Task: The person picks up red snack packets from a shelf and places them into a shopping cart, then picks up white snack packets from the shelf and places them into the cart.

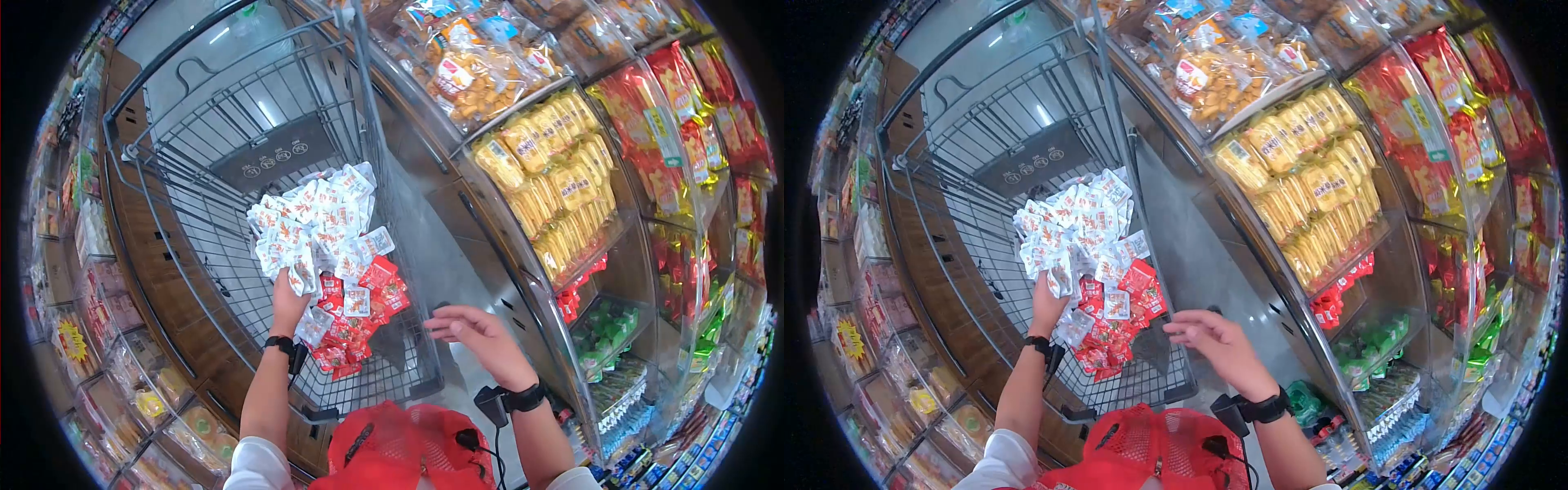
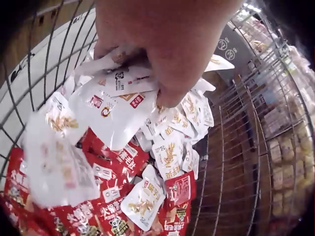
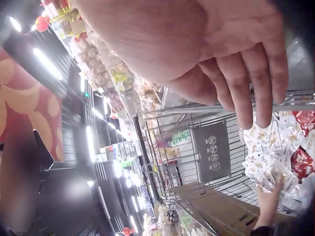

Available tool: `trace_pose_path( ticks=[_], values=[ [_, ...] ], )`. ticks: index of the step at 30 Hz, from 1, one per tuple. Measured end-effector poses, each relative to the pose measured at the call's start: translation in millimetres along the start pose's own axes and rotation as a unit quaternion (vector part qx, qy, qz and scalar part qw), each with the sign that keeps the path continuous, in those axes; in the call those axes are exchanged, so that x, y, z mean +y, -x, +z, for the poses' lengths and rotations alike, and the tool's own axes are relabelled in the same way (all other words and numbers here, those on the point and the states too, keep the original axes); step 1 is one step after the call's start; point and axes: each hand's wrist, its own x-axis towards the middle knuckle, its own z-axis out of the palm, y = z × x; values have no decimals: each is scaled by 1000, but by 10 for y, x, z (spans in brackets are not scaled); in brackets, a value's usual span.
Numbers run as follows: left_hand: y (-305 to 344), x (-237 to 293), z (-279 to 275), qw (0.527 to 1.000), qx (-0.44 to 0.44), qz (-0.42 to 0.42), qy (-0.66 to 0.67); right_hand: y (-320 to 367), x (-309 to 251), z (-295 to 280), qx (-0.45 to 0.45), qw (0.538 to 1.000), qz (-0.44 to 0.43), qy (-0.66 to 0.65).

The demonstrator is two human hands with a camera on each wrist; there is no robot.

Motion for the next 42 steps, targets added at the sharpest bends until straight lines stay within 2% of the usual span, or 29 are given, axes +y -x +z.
trace_pose_path(
  ticks=[3, 6, 7, 8, 11, 14, 18, 20, 22, 24, 26, 28, 29, 31, 32, 34, 36, 37, 40, 42],
  values=[
    [159, 60, -102, 998, 2, -2, -70, 186, 143, -236, 16, 1000, -3, -9],
    [234, 103, -107, 999, 22, -18, -40, 408, 207, -435, 23, 1000, -14, 9],
    [256, 143, -110, 998, 50, 6, -25, 505, 211, -493, 27, 999, -23, 16],
    [334, 194, -138, 997, 51, -3, 49, 622, 207, -545, 29, 999, -33, 22],
    [627, 1129, -554, 964, 54, -38, 256, 968, 111, -736, 34, 999, -41, 3],
    [897, 1592, -909, 959, 42, -17, 280, 1292, -58, -905, 29, 999, -35, -24],
    [1470, 2310, -1385, 883, -98, -131, 440, 1693, -313, -1015, 22, 995, -102, 11],
    [1823, 2845, -1508, 832, -156, -127, 518, 1814, -505, -900, -32, 981, -176, 73],
    [2090, 3487, -1638, 774, -245, -159, 562, 1906, -635, -689, -69, 963, -223, 133],
    [2186, 3817, -1586, 736, -352, -153, 557, 2057, -798, -402, -74, 952, -239, 179],
    [2244, 4175, -1540, 720, -434, -118, 528, 2112, -843, -235, -84, 920, -319, 211],
    [2326, 4554, -1611, 697, -477, -90, 527, 2300, -889, -281, -17, 926, -291, 240],
    [2304, 4609, -1605, 663, -509, -106, 539, 2370, -924, -292, 15, 927, -279, 251],
    [2226, 4602, -1613, 597, -558, -133, 561, 2575, -863, -414, 87, 930, -305, 185],
    [2229, 4614, -1669, 597, -555, -150, 559, 2709, -854, -505, 99, 920, -319, 206],
    [2279, 4683, -1739, 623, -518, -115, 575, 3076, -866, -471, 136, 935, -302, 125],
    [2089, 4445, -1564, 588, -554, -114, 578, 3361, -788, -481, 184, 944, -259, 87],
    [2047, 4325, -1487, 593, -546, -110, 581, 3424, -665, -604, 208, 943, -225, 129],
    [1890, 4106, -1389, 606, -542, -106, 572, 3647, -383, -658, 236, 948, -209, -46],
    [1847, 4034, -1428, 628, -526, -111, 562, 3628, -118, -857, 247, 930, -244, -122]
  ],
)
